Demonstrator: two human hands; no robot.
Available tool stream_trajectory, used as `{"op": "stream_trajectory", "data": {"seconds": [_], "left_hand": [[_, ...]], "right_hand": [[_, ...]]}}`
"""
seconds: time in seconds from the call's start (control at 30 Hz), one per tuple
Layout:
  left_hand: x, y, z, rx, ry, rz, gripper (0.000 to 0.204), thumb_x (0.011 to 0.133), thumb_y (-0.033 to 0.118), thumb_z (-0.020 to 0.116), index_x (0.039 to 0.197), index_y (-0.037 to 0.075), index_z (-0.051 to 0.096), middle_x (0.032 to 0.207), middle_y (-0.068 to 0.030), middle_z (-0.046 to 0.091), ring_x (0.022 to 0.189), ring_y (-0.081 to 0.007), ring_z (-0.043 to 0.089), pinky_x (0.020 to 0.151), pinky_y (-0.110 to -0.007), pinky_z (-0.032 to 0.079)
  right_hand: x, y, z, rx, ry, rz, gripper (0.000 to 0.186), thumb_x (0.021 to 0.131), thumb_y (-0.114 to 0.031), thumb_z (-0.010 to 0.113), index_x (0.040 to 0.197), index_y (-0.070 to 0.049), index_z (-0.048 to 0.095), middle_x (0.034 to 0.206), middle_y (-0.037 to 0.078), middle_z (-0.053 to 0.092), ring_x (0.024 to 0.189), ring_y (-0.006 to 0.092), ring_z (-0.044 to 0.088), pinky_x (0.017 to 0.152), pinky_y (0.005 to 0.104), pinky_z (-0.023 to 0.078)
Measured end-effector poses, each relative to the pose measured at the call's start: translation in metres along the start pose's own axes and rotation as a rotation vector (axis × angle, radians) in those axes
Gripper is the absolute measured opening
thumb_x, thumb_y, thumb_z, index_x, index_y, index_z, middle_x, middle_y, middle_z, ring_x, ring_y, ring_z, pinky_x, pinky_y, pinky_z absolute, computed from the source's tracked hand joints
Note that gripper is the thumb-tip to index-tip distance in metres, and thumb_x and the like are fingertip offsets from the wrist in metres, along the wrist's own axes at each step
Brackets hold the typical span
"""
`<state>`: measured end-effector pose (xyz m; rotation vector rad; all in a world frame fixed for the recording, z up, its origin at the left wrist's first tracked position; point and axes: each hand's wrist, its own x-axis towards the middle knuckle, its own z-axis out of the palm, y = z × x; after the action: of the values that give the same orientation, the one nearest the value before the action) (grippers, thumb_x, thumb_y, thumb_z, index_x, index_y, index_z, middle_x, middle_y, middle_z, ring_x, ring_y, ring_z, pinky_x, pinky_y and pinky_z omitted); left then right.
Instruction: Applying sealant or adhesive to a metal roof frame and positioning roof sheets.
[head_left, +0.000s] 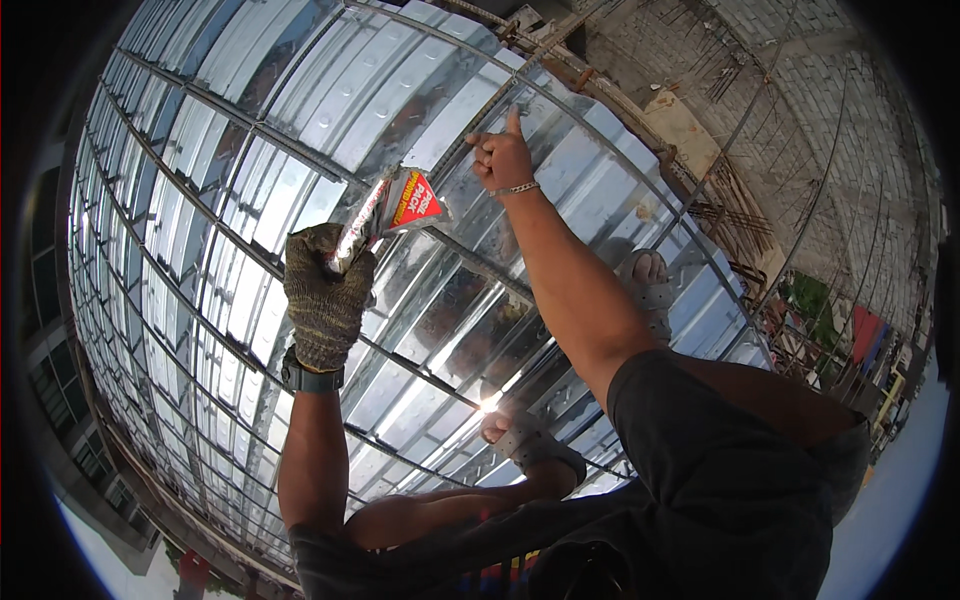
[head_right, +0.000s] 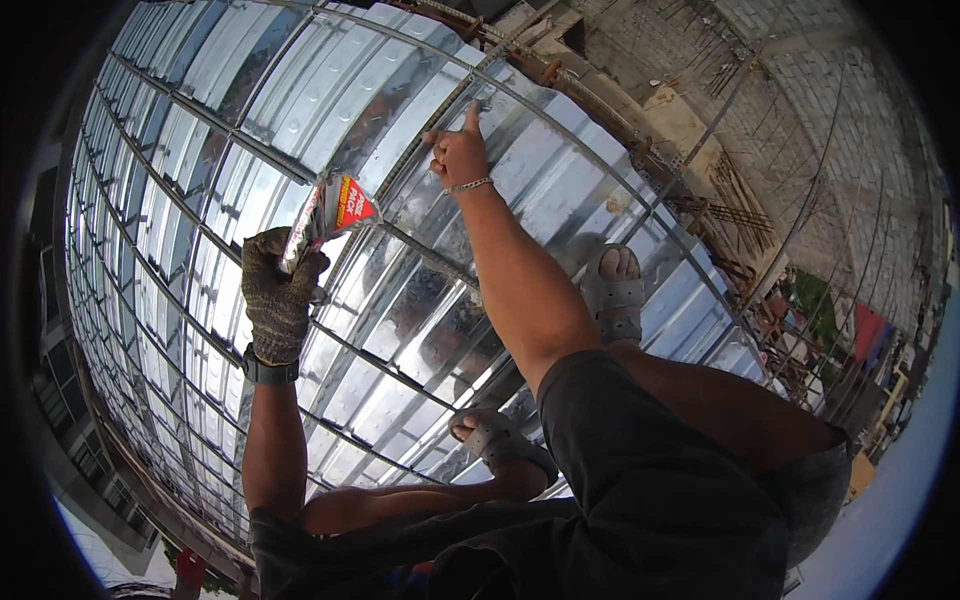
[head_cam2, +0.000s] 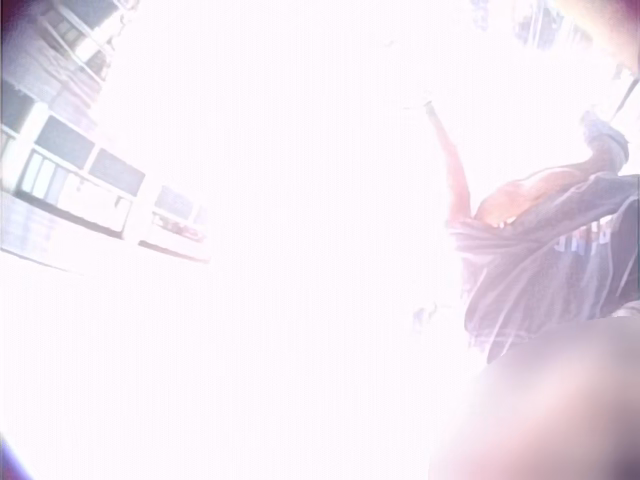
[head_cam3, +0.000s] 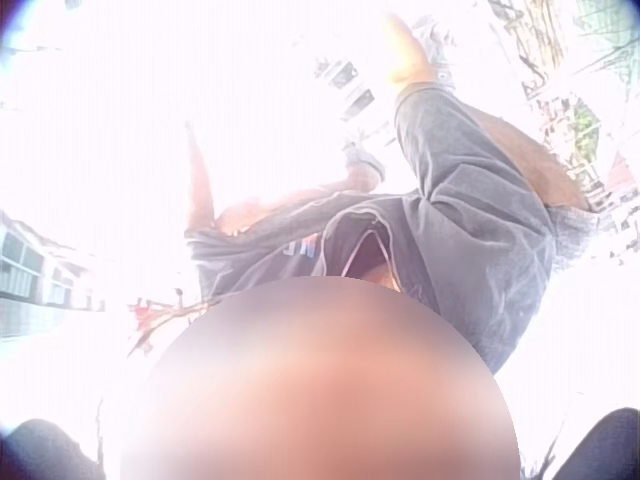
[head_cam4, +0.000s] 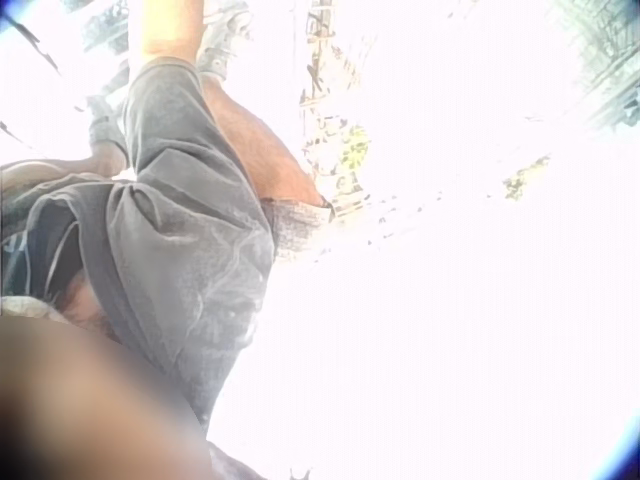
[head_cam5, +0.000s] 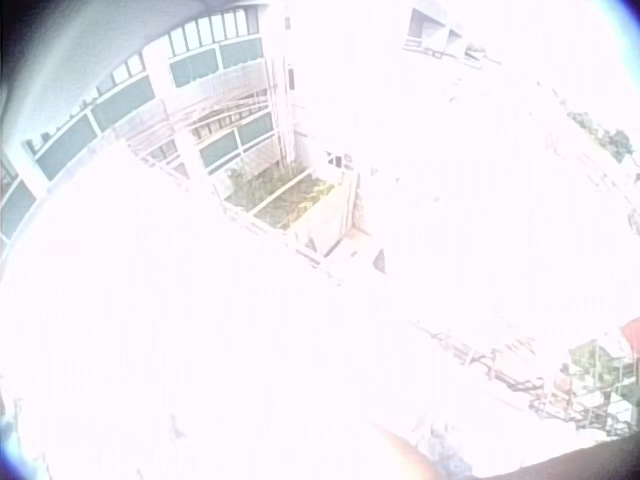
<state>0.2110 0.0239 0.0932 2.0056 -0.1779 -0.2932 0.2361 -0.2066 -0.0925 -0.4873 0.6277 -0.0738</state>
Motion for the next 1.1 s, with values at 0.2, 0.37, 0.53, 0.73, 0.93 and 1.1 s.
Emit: {"op": "stream_trajectory", "data": {"seconds": [0.2,0.37,0.53,0.73,0.93,1.1], "left_hand": [[0.001,0.005,0.004,-0.073,0.0,-0.017,0.03,0.074,0.001,0.064,0.096,0.006,0.045,0.086,-0.0061,0.052,0.061,-0.0081,0.05,0.052,-0.023,0.045],[-0.005,0.002,-0.001,-0.053,0.0,-0.058,0.029,0.074,0.002,0.063,0.095,0.006,0.045,0.086,-0.0057,0.053,0.065,-0.0085,0.051,0.056,-0.023,0.045],[-0.007,-0.002,-0.009,0.016,0.027,0.016,0.028,0.073,0.002,0.064,0.094,0.006,0.045,0.088,-0.0055,0.054,0.075,-0.0106,0.052,0.067,-0.025,0.045],[-0.011,0.0,-0.009,0.001,0.039,-0.044,0.029,0.073,0.002,0.064,0.094,0.006,0.045,0.09,-0.0055,0.054,0.078,-0.0118,0.052,0.071,-0.026,0.044],[-0.01,0.0,-0.01,0.004,0.039,-0.03,0.029,0.072,0.002,0.064,0.094,0.006,0.045,0.09,-0.0055,0.054,0.078,-0.012,0.052,0.071,-0.026,0.044],[-0.008,-0.003,-0.009,0.024,0.043,-0.011,0.03,0.072,0.002,0.065,0.095,0.006,0.045,0.09,-0.0062,0.054,0.079,-0.0123,0.052,0.071,-0.027,0.044]], "right_hand": [[-0.003,-0.007,-0.006,0.284,0.086,-0.009,0.078,0.071,0.003,0.037,0.138,-0.029,0.013,0.074,0.006,0.051,0.046,0.0111,0.038,0.041,0.0253,0.034],[0.013,-0.018,-0.009,0.649,0.173,0.005,0.032,0.067,0.001,0.039,0.097,-0.003,0.049,0.066,0.004,0.044,0.046,0.0123,0.038,0.043,0.0246,0.035],[0.018,-0.023,-0.009,0.601,0.188,0.125,0.008,0.068,-0.001,0.038,0.074,-0.004,0.044,0.063,0.004,0.041,0.046,0.0124,0.037,0.042,0.0247,0.034],[0.018,-0.027,0.003,-0.024,0.517,0.015,0.01,0.078,-0.006,0.035,0.082,-0.007,0.045,0.064,0.005,0.044,0.045,0.0128,0.035,0.039,0.026,0.031],[0.005,-0.021,0.01,-0.306,0.441,0.078,0.048,0.08,-0.01,0.032,0.128,-0.013,0.031,0.072,0.009,0.057,0.042,0.0137,0.035,0.035,0.0267,0.032],[0.004,-0.019,0.011,-0.364,0.404,0.081,0.062,0.082,-0.012,0.038,0.139,-0.023,0.015,0.083,0.016,0.059,0.041,0.0161,0.036,0.036,0.0291,0.033]]}}
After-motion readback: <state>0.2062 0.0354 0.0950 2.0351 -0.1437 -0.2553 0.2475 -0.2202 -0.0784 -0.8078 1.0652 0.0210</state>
